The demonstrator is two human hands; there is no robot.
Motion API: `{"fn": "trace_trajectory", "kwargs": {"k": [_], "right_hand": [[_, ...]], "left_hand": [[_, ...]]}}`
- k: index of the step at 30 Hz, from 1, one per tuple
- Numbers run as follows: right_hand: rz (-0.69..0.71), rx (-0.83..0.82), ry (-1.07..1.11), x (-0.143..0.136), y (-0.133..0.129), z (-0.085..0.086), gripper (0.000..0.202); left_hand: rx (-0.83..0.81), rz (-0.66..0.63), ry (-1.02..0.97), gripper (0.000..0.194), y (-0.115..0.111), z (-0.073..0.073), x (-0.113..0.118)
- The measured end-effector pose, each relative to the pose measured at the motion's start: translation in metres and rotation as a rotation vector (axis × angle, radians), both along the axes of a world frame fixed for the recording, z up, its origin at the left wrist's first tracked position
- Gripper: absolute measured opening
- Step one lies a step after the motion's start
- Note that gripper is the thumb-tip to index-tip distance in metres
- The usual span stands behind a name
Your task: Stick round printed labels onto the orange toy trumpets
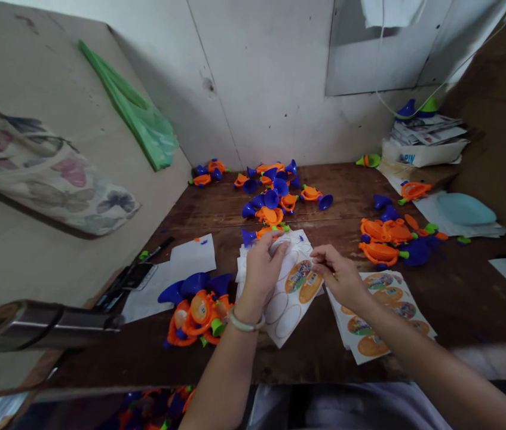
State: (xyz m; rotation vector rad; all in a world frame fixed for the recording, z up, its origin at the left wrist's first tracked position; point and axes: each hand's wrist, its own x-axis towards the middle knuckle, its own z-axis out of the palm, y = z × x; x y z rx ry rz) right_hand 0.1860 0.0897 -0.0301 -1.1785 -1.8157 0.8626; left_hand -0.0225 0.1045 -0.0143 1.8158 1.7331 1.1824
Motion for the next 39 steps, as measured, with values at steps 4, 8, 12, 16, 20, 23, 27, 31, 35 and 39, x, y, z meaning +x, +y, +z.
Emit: {"fn": "trace_trajectory", "kwargs": {"k": [4,8,12,16,20,23,27,31,35,39], "right_hand": [[-0.081,-0.018,0.065,0.0,0.0,-0.006,0.011],[-0.114,-0.082,0.077,-0.001,0.007,-0.014,0.013],[-0.047,-0.165,0.059,-0.002,0.014,-0.015,0.016],[-0.039,-0.209,-0.019,0.0,0.027,-0.016,0.008],[-0.083,-0.22,-0.168,0.003,0.044,-0.018,0.01],[-0.064,-0.185,-0.25,0.003,0.05,-0.012,0.017],[0.041,-0.06,-0.197,0.002,0.037,0.007,0.023],[0.232,0.024,-0.103,0.002,0.008,0.022,0.034],[0.284,0.121,-0.054,0.002,-0.017,0.028,0.033],[0.333,0.316,-0.055,0.002,-0.035,0.033,0.044]], "left_hand": [[0.002,-0.009,-0.052,0.035,-0.005,-0.004,-0.004],[-0.028,0.016,-0.084,0.025,-0.007,-0.016,-0.011],[0.006,0.079,-0.135,0.006,-0.003,-0.023,-0.02],[0.074,0.189,-0.155,0.015,-0.001,-0.013,-0.037],[0.073,0.184,-0.121,0.019,-0.009,0.011,-0.054],[0.04,0.098,-0.075,0.017,-0.017,0.029,-0.056],[-0.003,-0.001,-0.029,0.014,-0.026,0.044,-0.047],[-0.036,-0.074,-0.025,0.018,-0.032,0.052,-0.034],[-0.043,-0.104,-0.051,0.031,-0.04,0.056,-0.022],[-0.079,-0.137,-0.112,0.024,-0.048,0.059,-0.016]]}}
